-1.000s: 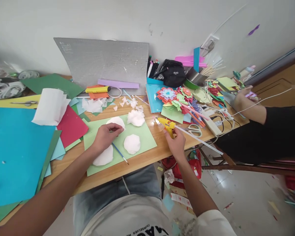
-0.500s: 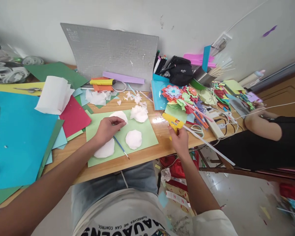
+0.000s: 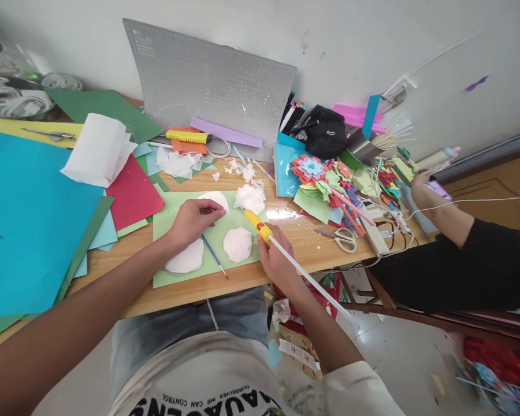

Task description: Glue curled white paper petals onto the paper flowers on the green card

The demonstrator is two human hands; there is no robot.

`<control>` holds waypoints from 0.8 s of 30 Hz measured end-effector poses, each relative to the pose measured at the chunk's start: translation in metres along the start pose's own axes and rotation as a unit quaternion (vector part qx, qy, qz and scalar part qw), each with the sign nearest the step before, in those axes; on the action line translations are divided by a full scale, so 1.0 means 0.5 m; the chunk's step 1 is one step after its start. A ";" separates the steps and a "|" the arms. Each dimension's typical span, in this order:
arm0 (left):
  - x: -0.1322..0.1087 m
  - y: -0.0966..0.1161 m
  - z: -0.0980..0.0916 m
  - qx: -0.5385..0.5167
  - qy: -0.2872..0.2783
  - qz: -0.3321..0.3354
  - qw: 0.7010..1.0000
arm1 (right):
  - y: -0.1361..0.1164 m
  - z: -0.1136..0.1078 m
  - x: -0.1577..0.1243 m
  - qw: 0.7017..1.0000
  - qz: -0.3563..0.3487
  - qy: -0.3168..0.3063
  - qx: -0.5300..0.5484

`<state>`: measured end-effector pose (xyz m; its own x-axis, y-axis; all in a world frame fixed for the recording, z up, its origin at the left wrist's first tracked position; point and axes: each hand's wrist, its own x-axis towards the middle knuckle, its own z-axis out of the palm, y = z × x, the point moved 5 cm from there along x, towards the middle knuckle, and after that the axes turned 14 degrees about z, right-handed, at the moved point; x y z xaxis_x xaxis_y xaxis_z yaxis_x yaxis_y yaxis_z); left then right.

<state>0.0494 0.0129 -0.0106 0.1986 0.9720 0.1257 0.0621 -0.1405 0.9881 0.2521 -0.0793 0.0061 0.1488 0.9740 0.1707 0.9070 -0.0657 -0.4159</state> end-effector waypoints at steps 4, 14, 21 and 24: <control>-0.001 -0.002 0.000 0.009 -0.006 0.002 1.000 | -0.001 0.007 0.005 1.000 0.011 0.018 -0.013; -0.001 -0.011 0.001 0.005 -0.017 0.018 1.000 | -0.002 0.023 0.001 0.998 -0.006 0.019 -0.052; -0.001 -0.019 0.003 0.006 -0.023 0.022 0.999 | 0.001 0.032 0.000 0.994 -0.037 0.043 -0.095; -0.002 -0.019 0.003 0.001 -0.023 0.023 0.999 | 0.002 0.036 0.000 0.991 -0.035 0.052 -0.115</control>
<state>0.0500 0.0129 -0.0203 0.2457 0.9548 0.1671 0.0536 -0.1855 0.9812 0.2461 -0.0757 -0.0106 0.1115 0.9511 0.2881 0.9807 -0.0585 -0.1865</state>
